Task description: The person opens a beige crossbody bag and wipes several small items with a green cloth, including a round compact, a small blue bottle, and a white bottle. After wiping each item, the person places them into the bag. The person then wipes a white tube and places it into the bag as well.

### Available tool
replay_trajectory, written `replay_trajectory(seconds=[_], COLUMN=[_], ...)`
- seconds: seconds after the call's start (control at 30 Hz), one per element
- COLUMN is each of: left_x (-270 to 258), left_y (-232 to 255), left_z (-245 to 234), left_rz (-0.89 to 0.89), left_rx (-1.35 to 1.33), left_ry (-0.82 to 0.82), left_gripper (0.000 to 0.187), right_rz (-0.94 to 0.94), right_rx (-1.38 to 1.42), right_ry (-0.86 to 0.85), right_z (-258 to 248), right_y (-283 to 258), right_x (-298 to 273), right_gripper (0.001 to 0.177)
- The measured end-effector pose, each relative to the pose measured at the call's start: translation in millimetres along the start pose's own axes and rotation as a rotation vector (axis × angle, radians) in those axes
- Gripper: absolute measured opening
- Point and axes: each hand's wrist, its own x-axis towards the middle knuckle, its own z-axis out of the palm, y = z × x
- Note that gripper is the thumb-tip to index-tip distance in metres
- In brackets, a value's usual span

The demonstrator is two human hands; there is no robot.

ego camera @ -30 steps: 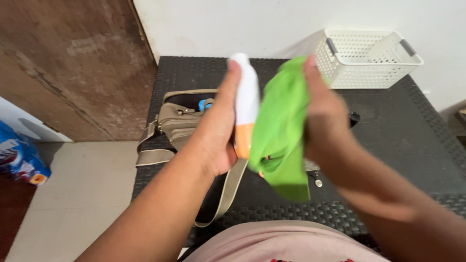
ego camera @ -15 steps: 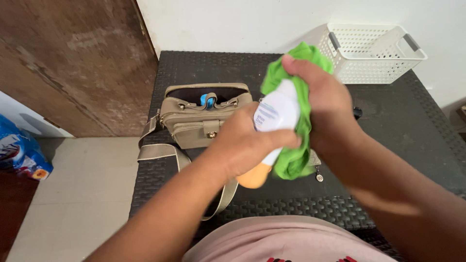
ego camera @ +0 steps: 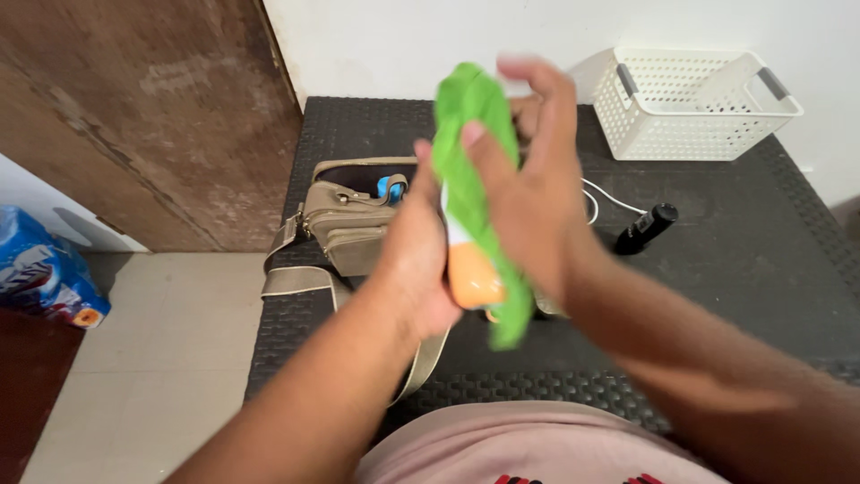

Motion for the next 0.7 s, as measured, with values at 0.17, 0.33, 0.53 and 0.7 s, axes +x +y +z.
replay_trajectory(seconds=[0.17, 0.33, 0.53, 0.7], left_x=[-2.4, 2.0, 5.5, -5.8], left_y=[-0.5, 6.6, -16.1, -0.8], left_z=[0.2, -22.2, -16.0, -22.9], left_rz=[-0.141, -0.059, -0.038, -0.097], left_rx=[0.01, -0.045, -0.001, -0.032], left_ry=[0.151, 0.194, 0.187, 0.206], left_gripper=[0.068, 0.071, 0.06, 0.062], right_rz=[-0.432, -0.603, -0.337, -0.559], right_rx=[-0.358, -0.361, -0.413, -0.361], right_ry=[-0.091, -0.241, -0.051, -0.319], right_z=[-8.6, -9.9, -15.1, -19.5], right_y=[-11.4, -14.6, 4.8, 10.6], right_x=[-1.5, -30.3, 16.3, -34.0], right_gripper=[0.026, 0.03, 0.023, 0.024])
